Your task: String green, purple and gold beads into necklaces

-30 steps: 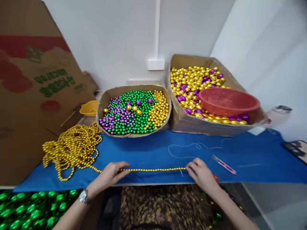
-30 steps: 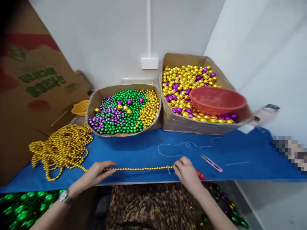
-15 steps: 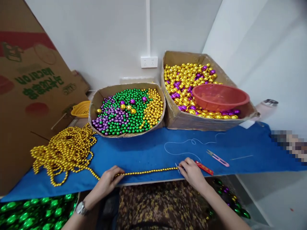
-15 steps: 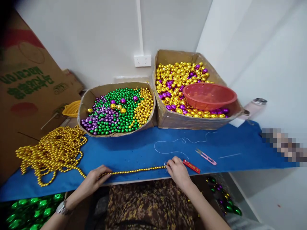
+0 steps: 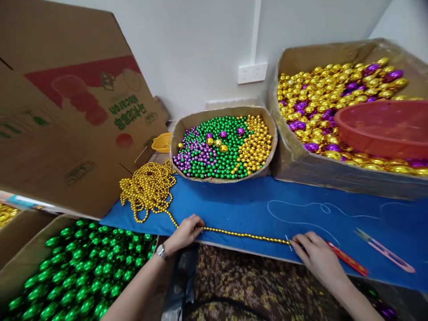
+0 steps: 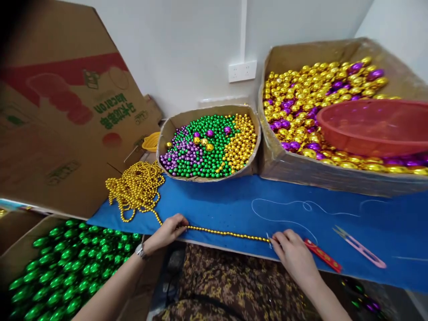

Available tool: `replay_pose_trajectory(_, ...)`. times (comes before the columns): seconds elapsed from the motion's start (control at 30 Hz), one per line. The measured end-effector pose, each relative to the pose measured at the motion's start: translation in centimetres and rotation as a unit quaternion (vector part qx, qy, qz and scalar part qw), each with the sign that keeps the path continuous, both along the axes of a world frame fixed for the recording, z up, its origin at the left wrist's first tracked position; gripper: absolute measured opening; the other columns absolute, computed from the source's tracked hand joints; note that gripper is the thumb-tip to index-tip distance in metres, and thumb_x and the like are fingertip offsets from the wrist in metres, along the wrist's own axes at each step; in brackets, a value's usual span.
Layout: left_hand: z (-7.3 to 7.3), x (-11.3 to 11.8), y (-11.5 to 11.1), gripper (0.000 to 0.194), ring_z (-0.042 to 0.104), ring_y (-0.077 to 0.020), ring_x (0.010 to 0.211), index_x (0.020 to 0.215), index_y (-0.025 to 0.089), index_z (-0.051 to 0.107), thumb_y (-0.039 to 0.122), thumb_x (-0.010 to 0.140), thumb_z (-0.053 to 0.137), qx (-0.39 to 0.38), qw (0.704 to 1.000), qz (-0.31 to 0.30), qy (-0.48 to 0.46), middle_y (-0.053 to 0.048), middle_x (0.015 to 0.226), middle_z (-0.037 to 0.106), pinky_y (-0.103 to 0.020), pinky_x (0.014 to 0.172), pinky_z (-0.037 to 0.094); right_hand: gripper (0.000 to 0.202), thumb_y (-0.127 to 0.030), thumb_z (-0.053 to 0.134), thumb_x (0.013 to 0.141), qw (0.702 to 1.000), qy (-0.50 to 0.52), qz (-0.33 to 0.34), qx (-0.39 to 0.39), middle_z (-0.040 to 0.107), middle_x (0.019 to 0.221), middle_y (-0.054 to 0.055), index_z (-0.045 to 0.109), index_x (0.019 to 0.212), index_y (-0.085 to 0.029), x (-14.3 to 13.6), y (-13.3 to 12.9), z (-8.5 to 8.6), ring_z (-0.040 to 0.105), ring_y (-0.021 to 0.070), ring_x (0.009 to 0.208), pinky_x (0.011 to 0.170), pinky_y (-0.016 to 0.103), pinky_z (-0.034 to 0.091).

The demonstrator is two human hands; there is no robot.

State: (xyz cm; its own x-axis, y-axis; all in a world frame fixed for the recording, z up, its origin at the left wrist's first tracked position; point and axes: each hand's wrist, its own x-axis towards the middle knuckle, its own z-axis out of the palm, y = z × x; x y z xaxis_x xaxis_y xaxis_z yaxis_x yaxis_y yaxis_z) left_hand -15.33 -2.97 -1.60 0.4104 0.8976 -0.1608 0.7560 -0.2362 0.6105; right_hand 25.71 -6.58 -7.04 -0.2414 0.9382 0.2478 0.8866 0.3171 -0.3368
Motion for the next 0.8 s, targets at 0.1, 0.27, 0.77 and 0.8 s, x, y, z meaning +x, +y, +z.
replay_pose_trajectory(0.1,0.3,-0.1,0.0,0.011,0.056,-0.0191,0.085,0.087,0.019,0.056,0.018,0.086,0.045,0.007,0.999,0.002,0.041,-0.006,0.087,0.059,-0.03,0.075,0.042,0.035,-0.038,0.035,0.092,1.0,-0.017,0.005,0.007,0.056,0.073,0.007,0.061,0.077,-0.021,0.0,-0.1,0.1,0.058,0.0198,0.066,0.062,0.031,0.044)
replay_pose_trajectory(0.27,0.4,-0.2,0.1,0.013,0.056,-0.0199,0.084,0.086,0.019,0.057,0.019,0.087,0.044,0.012,0.998,0.009,0.069,-0.006,0.086,0.058,-0.03,0.075,0.042,0.034,-0.038,0.036,0.092,1.0,-0.014,0.006,0.004,0.056,0.073,0.006,0.061,0.077,-0.021,0.1,0.0,-0.1,0.058,0.0191,0.065,0.061,0.03,0.044)
replay_pose_trajectory(0.77,-0.2,0.6,0.5,0.017,0.056,-0.022,0.072,0.083,0.02,0.055,0.01,0.081,0.041,0.085,0.983,-0.007,0.165,-0.005,0.078,0.056,-0.03,0.063,0.036,0.04,-0.041,0.029,0.093,0.998,-0.048,-0.002,0.029,0.056,0.076,0.008,0.061,0.077,-0.023,0.2,1.5,0.8,0.06,0.0222,0.066,0.059,0.034,0.047)
replay_pose_trajectory(0.8,-0.1,0.9,1.0,0.018,0.055,-0.0232,0.072,0.084,0.02,0.054,0.01,0.081,0.04,0.093,0.981,-0.005,0.167,-0.006,0.077,0.055,-0.031,0.062,0.035,0.04,-0.041,0.029,0.093,0.998,-0.055,-0.011,0.032,0.056,0.078,0.008,0.061,0.078,-0.023,0.3,2.3,1.1,0.06,0.0229,0.067,0.059,0.034,0.048)
